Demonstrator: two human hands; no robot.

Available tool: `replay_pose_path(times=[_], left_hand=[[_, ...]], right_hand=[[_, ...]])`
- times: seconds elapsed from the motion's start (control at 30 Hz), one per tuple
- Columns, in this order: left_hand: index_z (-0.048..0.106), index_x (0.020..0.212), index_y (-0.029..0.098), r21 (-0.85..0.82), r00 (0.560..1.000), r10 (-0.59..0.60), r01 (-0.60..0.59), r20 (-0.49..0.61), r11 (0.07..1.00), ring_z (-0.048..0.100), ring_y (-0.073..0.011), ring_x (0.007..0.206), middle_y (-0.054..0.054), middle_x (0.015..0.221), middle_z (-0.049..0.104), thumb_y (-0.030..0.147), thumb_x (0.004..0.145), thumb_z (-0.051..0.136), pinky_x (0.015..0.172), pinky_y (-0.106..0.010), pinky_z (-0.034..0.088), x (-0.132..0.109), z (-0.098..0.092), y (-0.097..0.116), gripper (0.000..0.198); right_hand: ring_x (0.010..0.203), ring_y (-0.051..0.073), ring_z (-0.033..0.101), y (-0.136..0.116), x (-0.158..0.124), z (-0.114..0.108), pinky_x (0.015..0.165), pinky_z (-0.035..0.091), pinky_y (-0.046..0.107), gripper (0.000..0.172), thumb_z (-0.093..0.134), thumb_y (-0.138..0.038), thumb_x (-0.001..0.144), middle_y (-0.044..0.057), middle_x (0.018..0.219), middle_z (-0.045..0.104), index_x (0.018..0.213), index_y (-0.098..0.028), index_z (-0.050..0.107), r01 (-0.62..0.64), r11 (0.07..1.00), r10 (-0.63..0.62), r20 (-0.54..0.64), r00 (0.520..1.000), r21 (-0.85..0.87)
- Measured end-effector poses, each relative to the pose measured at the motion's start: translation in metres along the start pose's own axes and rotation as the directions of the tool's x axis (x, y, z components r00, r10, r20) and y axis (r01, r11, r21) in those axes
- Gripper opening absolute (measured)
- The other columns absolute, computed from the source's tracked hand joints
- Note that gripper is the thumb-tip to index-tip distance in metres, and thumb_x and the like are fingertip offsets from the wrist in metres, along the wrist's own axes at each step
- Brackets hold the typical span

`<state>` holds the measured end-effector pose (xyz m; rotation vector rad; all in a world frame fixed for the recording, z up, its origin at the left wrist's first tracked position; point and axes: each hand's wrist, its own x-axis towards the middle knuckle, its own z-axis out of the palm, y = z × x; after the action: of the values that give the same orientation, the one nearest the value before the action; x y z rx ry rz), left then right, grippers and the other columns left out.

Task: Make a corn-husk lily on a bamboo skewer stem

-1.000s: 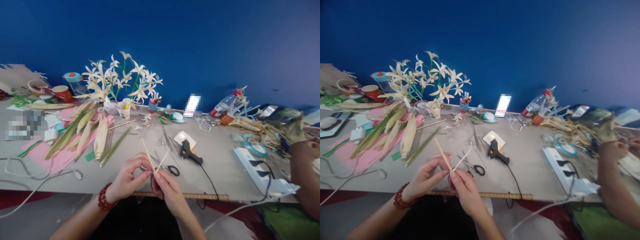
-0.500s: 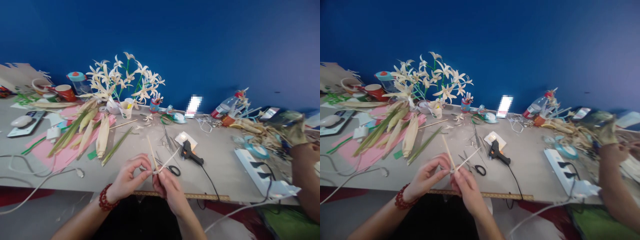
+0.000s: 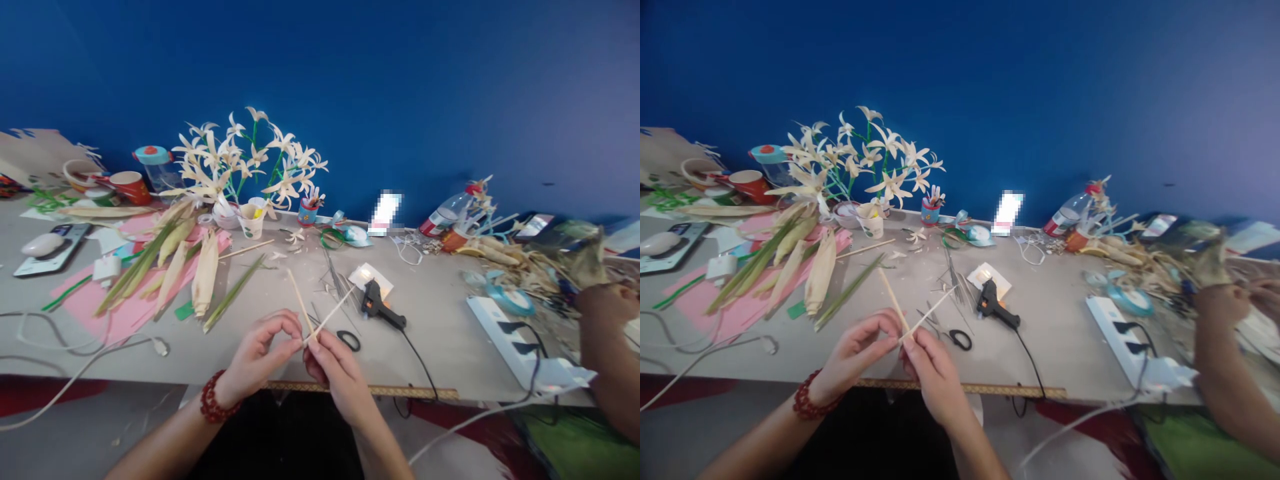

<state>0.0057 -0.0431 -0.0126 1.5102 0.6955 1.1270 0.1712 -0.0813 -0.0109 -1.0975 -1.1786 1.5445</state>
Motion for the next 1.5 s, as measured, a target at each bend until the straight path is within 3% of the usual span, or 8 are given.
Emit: replay_pose_path(times=[0.27, 0.43, 0.6, 0.83, 1.17, 1.27, 1.37, 1.5], left_hand=[[0.065, 0.085, 0.018, 0.104, 0.998, 0.025, -0.019, -0.054, 0.994, 0.060, -0.0236, 0.097, -0.008, 0.087, 0.067, 0.021, 0.087, 0.063, 0.087, -0.034, 0.047, -0.002, 0.001, -0.005, 0.005], [0.068, 0.078, 0.018, 0.122, 0.997, 0.066, -0.060, -0.049, 0.991, 0.063, -0.0202, 0.083, -0.005, 0.080, 0.069, 0.019, 0.087, 0.063, 0.091, -0.037, 0.046, 0.002, 0.004, -0.002, 0.010], [0.067, 0.075, 0.019, 0.147, 0.995, 0.049, -0.035, -0.091, 0.989, 0.064, -0.0222, 0.088, -0.007, 0.082, 0.070, 0.019, 0.085, 0.065, 0.086, -0.035, 0.047, 0.001, 0.006, -0.001, 0.011], [0.065, 0.072, 0.019, 0.054, 0.986, -0.004, 0.013, -0.165, 0.998, 0.064, -0.0215, 0.084, -0.005, 0.078, 0.068, 0.020, 0.084, 0.064, 0.087, -0.036, 0.047, -0.002, 0.008, -0.007, 0.013], [0.062, 0.073, 0.018, 0.095, 0.974, -0.044, 0.066, -0.221, 0.993, 0.061, -0.0203, 0.086, -0.004, 0.079, 0.065, 0.021, 0.087, 0.060, 0.086, -0.031, 0.044, 0.000, 0.011, -0.006, 0.014], [0.063, 0.078, 0.018, 0.012, 0.984, -0.086, 0.089, -0.159, 0.996, 0.058, -0.0191, 0.086, -0.004, 0.082, 0.062, 0.026, 0.091, 0.056, 0.084, -0.030, 0.042, 0.001, 0.002, -0.006, 0.017], [0.066, 0.093, 0.017, -0.106, 0.976, -0.216, 0.216, 0.012, 0.971, 0.057, -0.0200, 0.091, -0.006, 0.091, 0.062, 0.031, 0.093, 0.054, 0.084, -0.030, 0.041, 0.003, -0.012, -0.008, 0.019], [0.063, 0.083, 0.016, -0.251, 0.945, -0.316, 0.328, 0.088, 0.911, 0.056, -0.0172, 0.081, -0.002, 0.076, 0.057, 0.030, 0.091, 0.060, 0.081, -0.029, 0.042, 0.002, -0.025, -0.014, 0.016]], right_hand=[[0.060, 0.012, 0.041, 0.007, -0.001, 0.002, 0.051, 0.029, 0.023, 0.033, 0.048, -0.044, 0.097, -0.002, 0.066, 0.047, 0.076, -0.019, 0.053, -0.002, 0.993, -0.004, -0.045, 0.999, -0.121], [0.060, 0.012, 0.041, 0.007, 0.000, -0.001, 0.052, 0.031, 0.023, 0.033, 0.049, -0.045, 0.096, -0.002, 0.066, 0.047, 0.076, -0.019, 0.053, 0.014, 0.984, -0.024, -0.053, 0.998, -0.178], [0.059, 0.012, 0.042, 0.001, 0.001, -0.004, 0.055, 0.033, 0.024, 0.036, 0.044, -0.043, 0.099, -0.002, 0.064, 0.047, 0.073, -0.019, 0.052, 0.063, 0.965, -0.067, -0.006, 0.998, -0.255], [0.053, 0.010, 0.037, -0.005, 0.001, -0.002, 0.048, 0.030, 0.023, 0.040, 0.046, -0.045, 0.097, -0.003, 0.062, 0.043, 0.068, -0.018, 0.050, -0.034, 0.993, 0.041, 0.057, 0.998, -0.116], [0.050, 0.009, 0.037, -0.002, 0.003, -0.002, 0.048, 0.030, 0.023, 0.041, 0.048, -0.044, 0.096, -0.004, 0.057, 0.041, 0.065, -0.018, 0.050, -0.025, 0.995, 0.027, 0.015, 1.000, -0.099], [0.048, 0.008, 0.034, 0.003, 0.003, -0.008, 0.046, 0.026, 0.022, 0.040, 0.049, -0.046, 0.095, -0.005, 0.055, 0.041, 0.068, -0.018, 0.052, -0.057, 0.998, 0.057, -0.001, 0.998, -0.011], [0.047, 0.007, 0.033, 0.007, 0.002, -0.014, 0.045, 0.023, 0.022, 0.040, 0.052, -0.046, 0.094, -0.005, 0.055, 0.041, 0.068, -0.017, 0.054, -0.074, 0.993, 0.078, -0.041, 0.996, 0.094], [0.046, 0.006, 0.034, 0.008, 0.002, -0.018, 0.043, 0.021, 0.021, 0.040, 0.055, -0.047, 0.092, -0.005, 0.055, 0.042, 0.066, -0.016, 0.055, -0.069, 0.986, 0.082, -0.081, 0.993, 0.152]])
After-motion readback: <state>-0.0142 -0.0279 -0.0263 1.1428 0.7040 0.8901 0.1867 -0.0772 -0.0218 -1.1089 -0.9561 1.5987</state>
